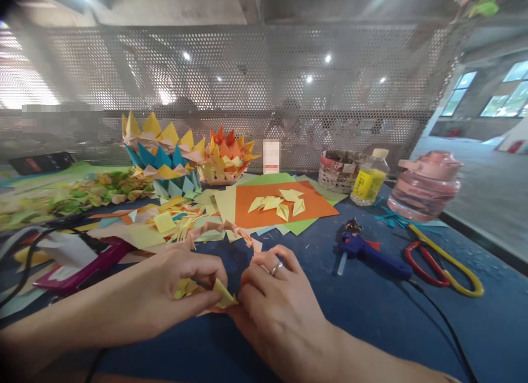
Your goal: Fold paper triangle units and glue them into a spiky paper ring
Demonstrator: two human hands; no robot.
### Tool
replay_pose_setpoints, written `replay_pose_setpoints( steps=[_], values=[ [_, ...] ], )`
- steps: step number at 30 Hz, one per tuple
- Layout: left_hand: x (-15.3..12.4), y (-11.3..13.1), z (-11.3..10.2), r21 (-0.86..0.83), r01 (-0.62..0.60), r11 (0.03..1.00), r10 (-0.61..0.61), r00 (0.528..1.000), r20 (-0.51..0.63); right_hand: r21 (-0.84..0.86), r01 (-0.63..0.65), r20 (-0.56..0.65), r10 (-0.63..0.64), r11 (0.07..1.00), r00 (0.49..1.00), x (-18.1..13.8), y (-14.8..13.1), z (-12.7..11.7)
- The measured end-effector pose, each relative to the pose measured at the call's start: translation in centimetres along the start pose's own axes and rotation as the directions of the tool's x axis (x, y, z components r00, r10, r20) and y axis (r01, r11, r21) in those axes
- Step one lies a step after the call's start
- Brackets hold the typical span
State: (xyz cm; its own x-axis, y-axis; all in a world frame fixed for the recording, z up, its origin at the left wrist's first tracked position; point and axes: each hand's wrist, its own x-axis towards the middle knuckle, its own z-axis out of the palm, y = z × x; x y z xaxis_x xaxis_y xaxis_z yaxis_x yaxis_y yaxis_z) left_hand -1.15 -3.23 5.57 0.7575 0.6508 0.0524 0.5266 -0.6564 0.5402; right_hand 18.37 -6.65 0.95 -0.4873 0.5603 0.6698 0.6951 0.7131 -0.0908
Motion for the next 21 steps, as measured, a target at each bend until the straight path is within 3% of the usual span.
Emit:
replay_pose_setpoints(
  steps=[8,21],
  values=[
    [0.2,0.5,-0.3,-0.018,0.0,1.0,0.0,1.0,0.012,0.004,-0.001,0.025,0.001,1.0,1.0,-0.2,0.2,0.0],
    [-0.2,0.3,-1.5,0.0,-0.052,0.999,0.052,0.999,0.01,0.165,-0.112,0.125,0.092,0.98,0.988,-0.2,0.4,0.1]
  ],
)
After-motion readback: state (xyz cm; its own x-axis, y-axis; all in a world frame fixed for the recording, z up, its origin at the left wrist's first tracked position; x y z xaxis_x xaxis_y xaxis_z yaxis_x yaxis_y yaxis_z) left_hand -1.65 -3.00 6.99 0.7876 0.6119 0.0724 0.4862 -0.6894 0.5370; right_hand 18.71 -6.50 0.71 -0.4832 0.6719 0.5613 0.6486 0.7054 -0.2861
